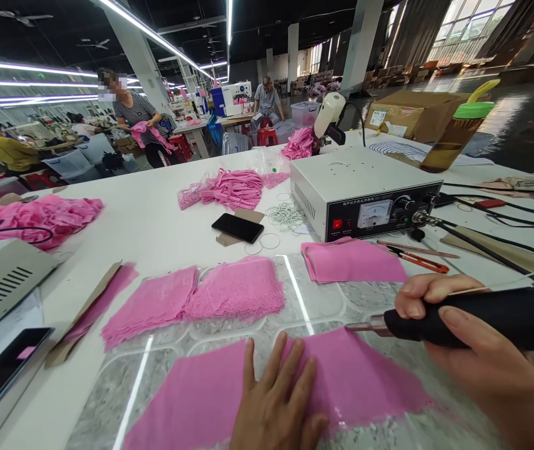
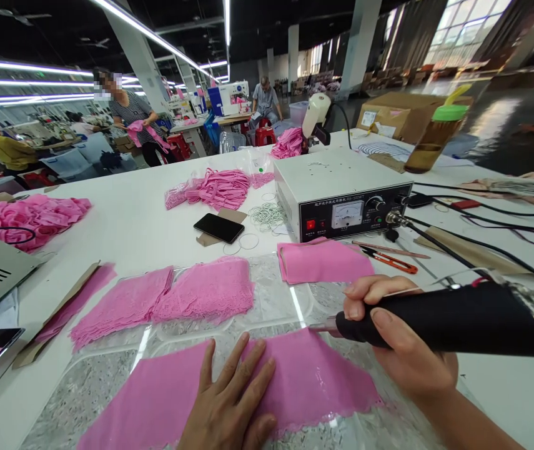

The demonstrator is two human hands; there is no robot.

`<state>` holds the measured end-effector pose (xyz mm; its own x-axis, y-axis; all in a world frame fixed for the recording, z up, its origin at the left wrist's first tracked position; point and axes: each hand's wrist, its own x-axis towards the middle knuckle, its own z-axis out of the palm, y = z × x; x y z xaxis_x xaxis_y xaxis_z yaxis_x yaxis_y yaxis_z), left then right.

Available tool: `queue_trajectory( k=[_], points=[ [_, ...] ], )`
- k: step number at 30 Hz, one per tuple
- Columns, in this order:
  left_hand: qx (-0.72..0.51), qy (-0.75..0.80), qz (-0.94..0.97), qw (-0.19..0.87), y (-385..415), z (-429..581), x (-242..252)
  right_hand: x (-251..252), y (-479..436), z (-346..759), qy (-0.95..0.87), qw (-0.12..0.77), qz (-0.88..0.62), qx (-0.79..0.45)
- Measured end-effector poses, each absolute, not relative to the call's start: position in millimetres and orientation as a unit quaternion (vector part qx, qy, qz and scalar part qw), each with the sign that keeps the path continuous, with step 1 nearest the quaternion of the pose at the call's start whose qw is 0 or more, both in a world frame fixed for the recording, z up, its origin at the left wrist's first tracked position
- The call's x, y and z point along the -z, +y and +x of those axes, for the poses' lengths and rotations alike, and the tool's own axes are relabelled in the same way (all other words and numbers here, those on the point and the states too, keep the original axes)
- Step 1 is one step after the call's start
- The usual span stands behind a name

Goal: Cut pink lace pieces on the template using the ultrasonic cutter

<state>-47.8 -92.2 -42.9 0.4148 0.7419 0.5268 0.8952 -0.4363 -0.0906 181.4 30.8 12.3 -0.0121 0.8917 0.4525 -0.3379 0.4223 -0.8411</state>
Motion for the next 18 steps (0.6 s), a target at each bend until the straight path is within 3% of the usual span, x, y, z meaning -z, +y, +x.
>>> queue_trajectory(
  k=[18],
  points=[
    [0.214,-0.512,-0.815,0.164,-94.9,-45.2,43.4,-24.9,21.4,155.1,-0.513,0.627,-0.265,-0.523]
  ],
)
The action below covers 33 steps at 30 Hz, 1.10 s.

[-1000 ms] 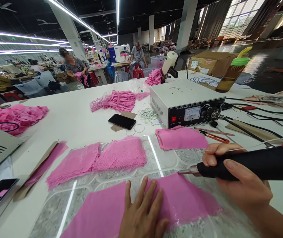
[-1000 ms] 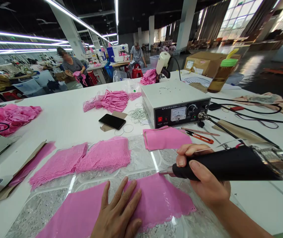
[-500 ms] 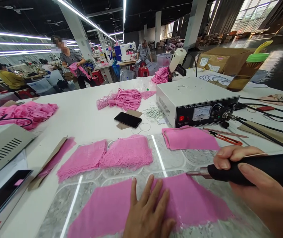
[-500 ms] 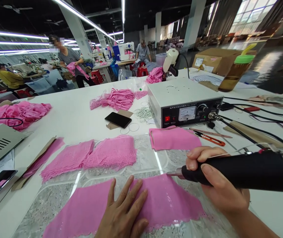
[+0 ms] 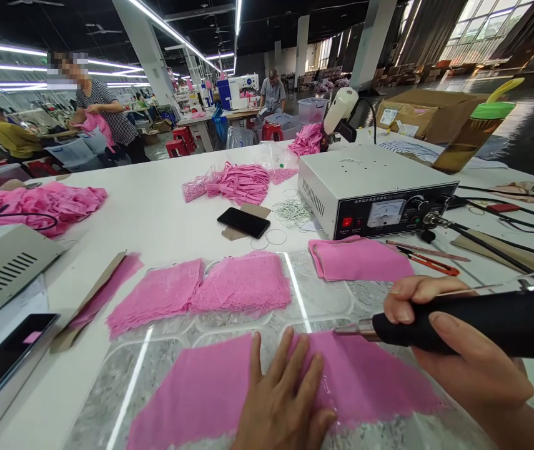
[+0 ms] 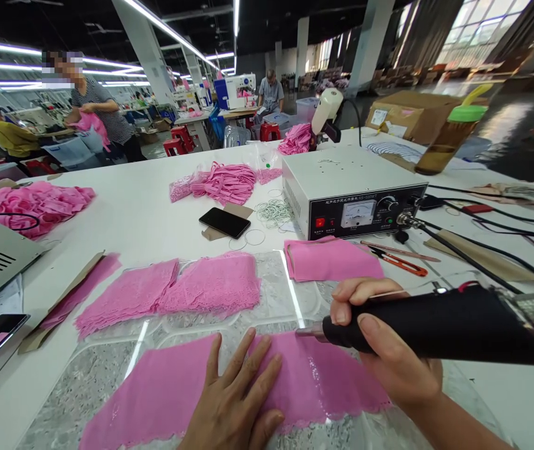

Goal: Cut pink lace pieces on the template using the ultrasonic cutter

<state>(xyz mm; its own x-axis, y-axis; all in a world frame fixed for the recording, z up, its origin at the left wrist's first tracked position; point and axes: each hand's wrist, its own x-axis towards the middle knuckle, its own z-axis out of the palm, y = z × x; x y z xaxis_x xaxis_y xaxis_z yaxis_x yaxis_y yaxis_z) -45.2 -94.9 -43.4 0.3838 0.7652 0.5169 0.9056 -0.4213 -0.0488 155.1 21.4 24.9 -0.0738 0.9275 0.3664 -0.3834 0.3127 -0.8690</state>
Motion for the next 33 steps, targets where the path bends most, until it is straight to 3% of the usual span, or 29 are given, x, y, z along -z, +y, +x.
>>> queue_trajectory(
  k=[33],
  points=[
    [0.227,-0.524,-0.805,0.163,-94.5,-43.6,42.1,-14.3,17.1,134.1,-0.569,0.581,-0.204,-0.545]
  ],
)
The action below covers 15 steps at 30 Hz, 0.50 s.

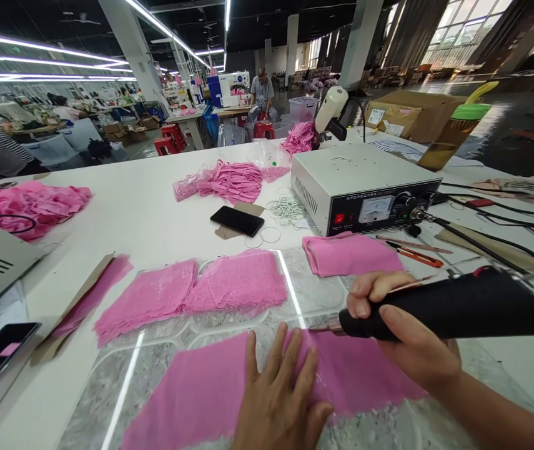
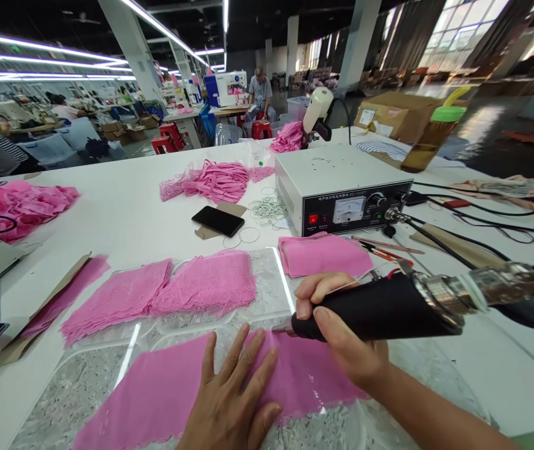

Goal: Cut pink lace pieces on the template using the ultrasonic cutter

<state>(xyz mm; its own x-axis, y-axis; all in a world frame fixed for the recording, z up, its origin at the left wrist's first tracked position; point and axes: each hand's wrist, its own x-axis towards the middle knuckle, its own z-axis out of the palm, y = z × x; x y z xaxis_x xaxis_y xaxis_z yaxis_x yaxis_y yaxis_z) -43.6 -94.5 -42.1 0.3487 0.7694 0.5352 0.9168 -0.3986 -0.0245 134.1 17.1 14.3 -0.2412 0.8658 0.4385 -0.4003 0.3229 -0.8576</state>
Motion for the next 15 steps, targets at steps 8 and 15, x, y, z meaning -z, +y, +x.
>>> queue_trajectory(
  k=[8,15],
  points=[
    [0.186,-0.469,-0.84,0.199,-89.4,-59.3,43.8,-30.4,25.5,156.4,-0.492,0.657,-0.208,-0.532],
    [0.175,-0.438,-0.857,0.207,-85.8,-65.3,49.4,-29.5,17.1,208.7,-0.472,0.679,-0.284,-0.485]
  ],
)
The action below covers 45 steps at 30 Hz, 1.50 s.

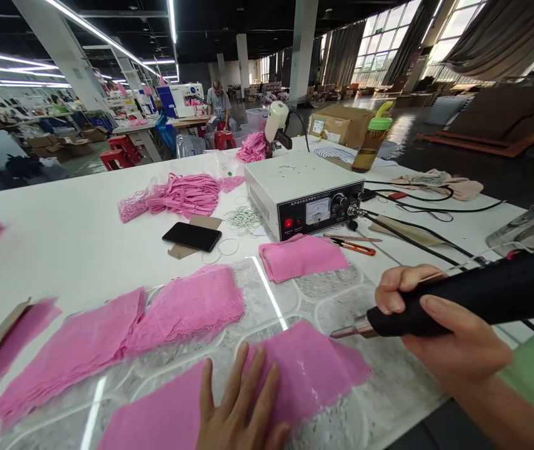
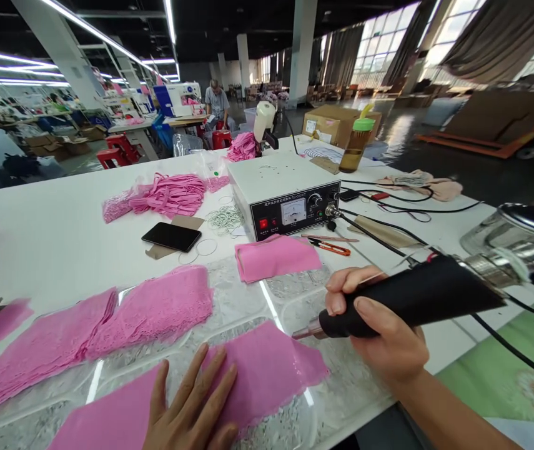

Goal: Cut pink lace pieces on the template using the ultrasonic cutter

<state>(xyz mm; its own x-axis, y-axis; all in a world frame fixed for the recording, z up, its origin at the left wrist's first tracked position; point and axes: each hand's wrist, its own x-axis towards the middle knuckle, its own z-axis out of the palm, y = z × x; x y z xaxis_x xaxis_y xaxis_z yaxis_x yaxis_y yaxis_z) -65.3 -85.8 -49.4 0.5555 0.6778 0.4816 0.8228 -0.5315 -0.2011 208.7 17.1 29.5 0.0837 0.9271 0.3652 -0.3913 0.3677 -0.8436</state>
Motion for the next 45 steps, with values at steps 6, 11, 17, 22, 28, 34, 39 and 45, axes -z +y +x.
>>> queue_trajectory(
  k=[6,11,17,22,28,34,39,45],
  points=[
    [0.164,-0.446,-0.858,0.196,-88.9,-66.0,48.3,-20.3,17.3,206.9,-0.463,0.685,-0.265,-0.497],
    [0.156,-0.447,-0.859,0.195,-89.6,-66.2,48.1,-18.3,19.2,202.5,-0.48,0.673,-0.246,-0.505],
    [0.162,-0.444,-0.858,0.199,-87.7,-65.9,47.3,-19.3,20.4,197.3,-0.489,0.666,-0.237,-0.511],
    [0.18,-0.453,-0.852,0.193,-87.5,-64.6,48.9,-16.2,19.7,197.5,-0.497,0.661,-0.223,-0.517],
    [0.195,-0.48,-0.838,0.173,-91.9,-62.2,57.5,-18.2,21.3,198.7,-0.505,0.659,-0.217,-0.514],
    [0.205,-0.496,-0.829,0.158,-94.1,-60.2,62.0,-23.9,15.6,212.8,-0.475,0.675,-0.243,-0.51],
    [0.201,-0.495,-0.831,0.157,-93.4,-60.4,59.8,-25.0,11.3,218.2,-0.486,0.663,-0.247,-0.513],
    [0.207,-0.494,-0.829,0.161,-92.6,-61.3,61.4,-24.5,11.0,215.3,-0.489,0.663,-0.24,-0.513]
  ],
)
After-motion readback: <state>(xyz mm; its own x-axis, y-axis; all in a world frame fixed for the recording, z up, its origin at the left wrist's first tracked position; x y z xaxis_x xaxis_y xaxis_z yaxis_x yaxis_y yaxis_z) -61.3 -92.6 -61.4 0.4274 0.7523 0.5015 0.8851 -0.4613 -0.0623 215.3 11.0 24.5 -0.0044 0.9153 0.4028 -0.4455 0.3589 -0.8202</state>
